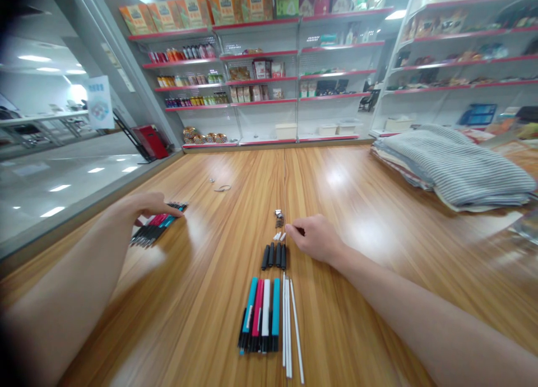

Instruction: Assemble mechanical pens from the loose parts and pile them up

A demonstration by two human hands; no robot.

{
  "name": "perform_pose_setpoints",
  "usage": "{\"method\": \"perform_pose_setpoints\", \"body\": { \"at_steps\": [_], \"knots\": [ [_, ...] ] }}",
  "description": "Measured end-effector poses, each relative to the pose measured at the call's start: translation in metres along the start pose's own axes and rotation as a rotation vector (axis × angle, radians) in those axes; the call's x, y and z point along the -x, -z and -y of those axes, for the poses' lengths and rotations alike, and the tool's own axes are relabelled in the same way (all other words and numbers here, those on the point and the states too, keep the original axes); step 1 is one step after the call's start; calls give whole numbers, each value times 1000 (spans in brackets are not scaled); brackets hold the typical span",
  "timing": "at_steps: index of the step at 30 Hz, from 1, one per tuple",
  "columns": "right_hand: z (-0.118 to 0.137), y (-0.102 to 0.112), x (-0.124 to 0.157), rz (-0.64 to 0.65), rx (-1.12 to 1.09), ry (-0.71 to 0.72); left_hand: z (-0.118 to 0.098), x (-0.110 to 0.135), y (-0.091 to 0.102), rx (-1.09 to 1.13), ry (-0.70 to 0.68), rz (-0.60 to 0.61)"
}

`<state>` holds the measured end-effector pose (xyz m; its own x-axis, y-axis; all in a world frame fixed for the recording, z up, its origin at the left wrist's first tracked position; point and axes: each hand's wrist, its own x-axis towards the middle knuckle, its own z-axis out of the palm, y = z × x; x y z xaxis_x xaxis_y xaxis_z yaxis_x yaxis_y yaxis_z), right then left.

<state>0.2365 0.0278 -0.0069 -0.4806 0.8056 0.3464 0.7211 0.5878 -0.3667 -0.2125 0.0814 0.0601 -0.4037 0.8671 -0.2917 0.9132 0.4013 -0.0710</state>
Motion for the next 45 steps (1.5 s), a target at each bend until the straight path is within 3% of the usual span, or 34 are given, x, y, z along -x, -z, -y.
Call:
{"method": "perform_pose_setpoints", "body": {
  "at_steps": [7,10,12,13,15,18,20,22,26,30,45],
  "knots": [
    [2,3,-2,25,-63,-34,-13,7,14,-33,-78,-134],
    [3,5,-2,33,-73,-37,-28,15,27,-25,-184,-218],
    [5,6,-1,34,-70,-33,-43,29,32,-1,-297,-213],
    [5,6,-1,34,-67,-33,-53,40,33,14,-365,-175],
    [6,6,-1,30,-59,-35,-78,69,30,29,-555,27],
    [6,6,-1,31,-50,-31,-120,117,10,4,-806,405],
    [6,6,-1,28,-44,-23,-146,143,-8,-43,-876,703],
    [6,6,0,20,-35,-17,-164,159,-26,-80,-902,849],
    [7,5,0,15,-29,-17,-174,163,-41,-12,-918,930],
    [6,4,0,12,-28,-25,-172,158,-39,-51,-831,961],
    [7,4,0,10,-18,-28,-174,164,-41,-102,-801,973]
  ]
}}
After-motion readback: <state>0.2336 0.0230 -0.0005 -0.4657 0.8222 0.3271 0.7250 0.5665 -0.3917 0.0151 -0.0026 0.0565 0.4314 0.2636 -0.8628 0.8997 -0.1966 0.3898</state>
